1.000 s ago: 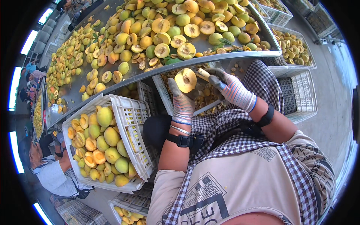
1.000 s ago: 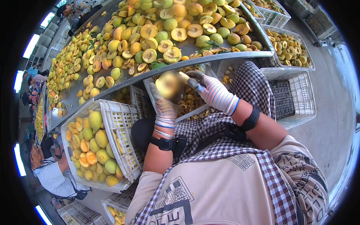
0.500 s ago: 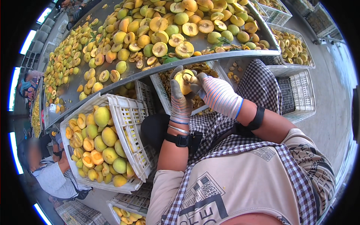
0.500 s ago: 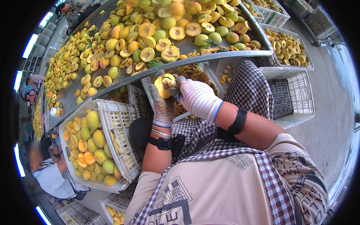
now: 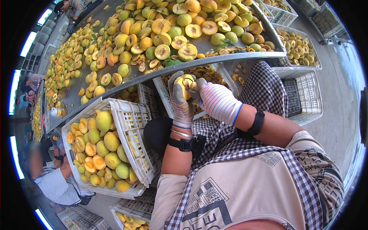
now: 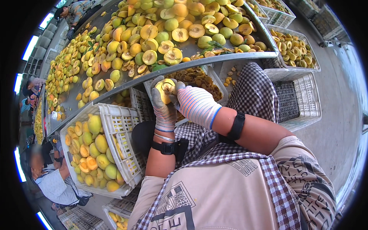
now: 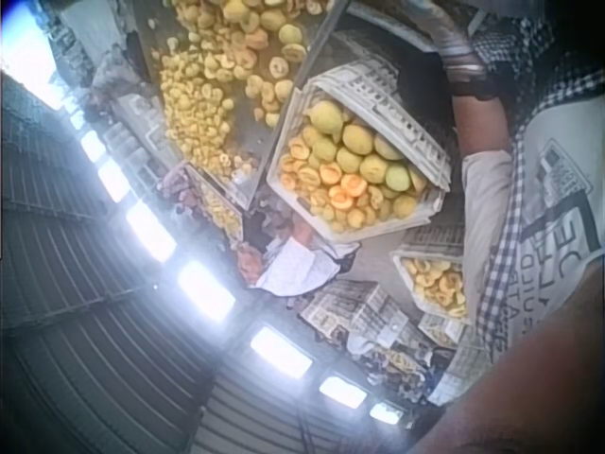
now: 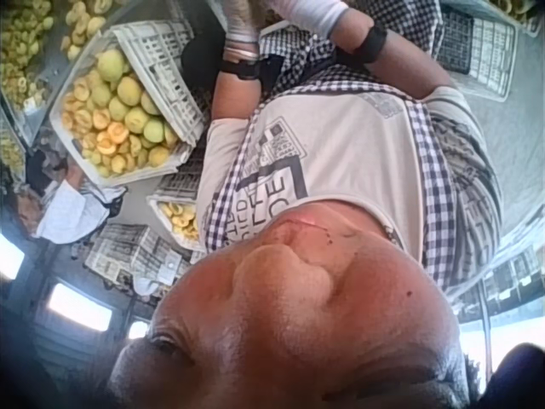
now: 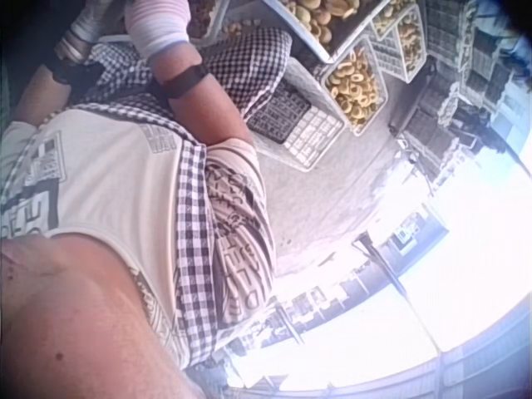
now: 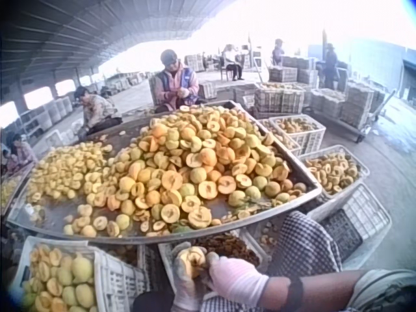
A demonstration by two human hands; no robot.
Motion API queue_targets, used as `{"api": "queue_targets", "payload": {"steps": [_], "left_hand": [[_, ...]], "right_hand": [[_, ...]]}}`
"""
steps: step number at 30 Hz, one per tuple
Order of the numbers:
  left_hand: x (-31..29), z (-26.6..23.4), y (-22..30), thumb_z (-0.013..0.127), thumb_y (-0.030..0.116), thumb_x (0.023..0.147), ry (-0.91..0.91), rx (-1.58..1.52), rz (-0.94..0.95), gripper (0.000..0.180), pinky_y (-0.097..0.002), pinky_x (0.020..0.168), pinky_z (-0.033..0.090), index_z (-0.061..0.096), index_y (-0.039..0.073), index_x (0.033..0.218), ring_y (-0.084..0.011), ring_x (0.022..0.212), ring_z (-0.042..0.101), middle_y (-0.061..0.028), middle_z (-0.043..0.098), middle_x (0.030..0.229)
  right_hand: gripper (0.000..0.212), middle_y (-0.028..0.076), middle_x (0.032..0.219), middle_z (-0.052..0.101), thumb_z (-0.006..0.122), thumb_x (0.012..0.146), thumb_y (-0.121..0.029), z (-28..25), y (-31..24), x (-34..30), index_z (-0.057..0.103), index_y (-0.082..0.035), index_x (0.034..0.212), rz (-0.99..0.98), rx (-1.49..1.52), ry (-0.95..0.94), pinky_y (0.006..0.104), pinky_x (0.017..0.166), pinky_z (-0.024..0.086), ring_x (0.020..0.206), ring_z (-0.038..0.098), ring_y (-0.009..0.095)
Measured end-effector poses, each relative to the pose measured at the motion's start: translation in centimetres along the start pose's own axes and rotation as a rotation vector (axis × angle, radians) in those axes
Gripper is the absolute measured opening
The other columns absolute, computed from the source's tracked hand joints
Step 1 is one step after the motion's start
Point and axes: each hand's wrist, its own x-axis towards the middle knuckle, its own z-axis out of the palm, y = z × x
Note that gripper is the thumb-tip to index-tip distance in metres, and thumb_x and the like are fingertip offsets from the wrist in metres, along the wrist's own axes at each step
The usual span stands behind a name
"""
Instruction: Pitting and sorting peaches or nectarines in a processing area.
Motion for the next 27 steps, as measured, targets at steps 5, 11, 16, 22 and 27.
{"api": "queue_targets", "payload": {"steps": [5, 11, 16, 22, 27], "left_hand": [[0.2, -0.4, 0.3, 0.052, 0.054, 0.086, 0.001, 0.04, 0.013, 0.055, -0.0378, 0.089, 0.047, 0.047, 0.009, 0.117, -0.024, 0.097, 0.057, -0.0129, 0.058, 0.103], [0.3, -0.2, 0.8, 0.051, 0.054, 0.086, -0.013, 0.081, -0.005, 0.055, -0.0375, 0.088, 0.048, 0.048, 0.008, 0.115, -0.0245, 0.096, 0.058, -0.0134, 0.058, 0.102], [0.7, -0.9, 0.5, 0.051, 0.054, 0.086, -0.033, -0.069, -0.118, 0.055, -0.0361, 0.087, 0.048, 0.05, 0.006, 0.114, -0.0227, 0.097, 0.057, -0.0115, 0.057, 0.103], [0.9, -0.2, 1.1, 0.05, 0.051, 0.088, 0.004, -0.084, -0.223, 0.054, -0.0338, 0.087, 0.047, 0.046, 0.009, 0.122, -0.02, 0.102, 0.053, -0.0092, 0.052, 0.112], [0.9, 0.1, 0.6, 0.048, 0.054, 0.088, 0.056, 0.258, 0.061, 0.06, -0.0381, 0.093, 0.043, 0.041, 0.01, 0.127, -0.0245, 0.109, 0.052, -0.0122, 0.05, 0.121]], "right_hand": [[0.033, 0.02, 0.067, 0.06, 0.057, 0.085, -0.023, -0.3, -0.2, 0.1, 0.046, 0.006, 0.099, 0.021, 0.083, -0.08, 0.0419, 0.057, 0.05, 0.066, 0.062, 0.037], [0.033, 0.023, 0.072, 0.06, 0.055, 0.087, -0.022, 0.4, 0.2, 0.4, 0.045, 0.006, 0.1, 0.017, 0.196, -0.161, 0.0429, 0.061, 0.049, 0.072, 0.061, 0.04], [0.044, 0.025, 0.076, 0.061, 0.05, 0.091, -0.035, 0.6, 0.5, 0.9, 0.05, 0.009, 0.101, 0.044, 0.306, -0.212, 0.0443, 0.065, 0.049, 0.074, 0.061, 0.041], [0.046, 0.02, 0.083, 0.063, 0.049, 0.092, -0.038, 1.9, 3.6, 2.8, 0.051, 0.005, 0.107, -0.006, 0.45, -0.268, 0.0407, 0.067, 0.05, 0.076, 0.063, 0.033], [0.038, 0.007, 0.072, 0.055, 0.049, 0.091, -0.038, -0.4, 1.2, 3.2, 0.053, -0.004, 0.109, 0.35, 0.822, -0.422, 0.0295, 0.061, 0.05, 0.066, 0.059, 0.016]]}}
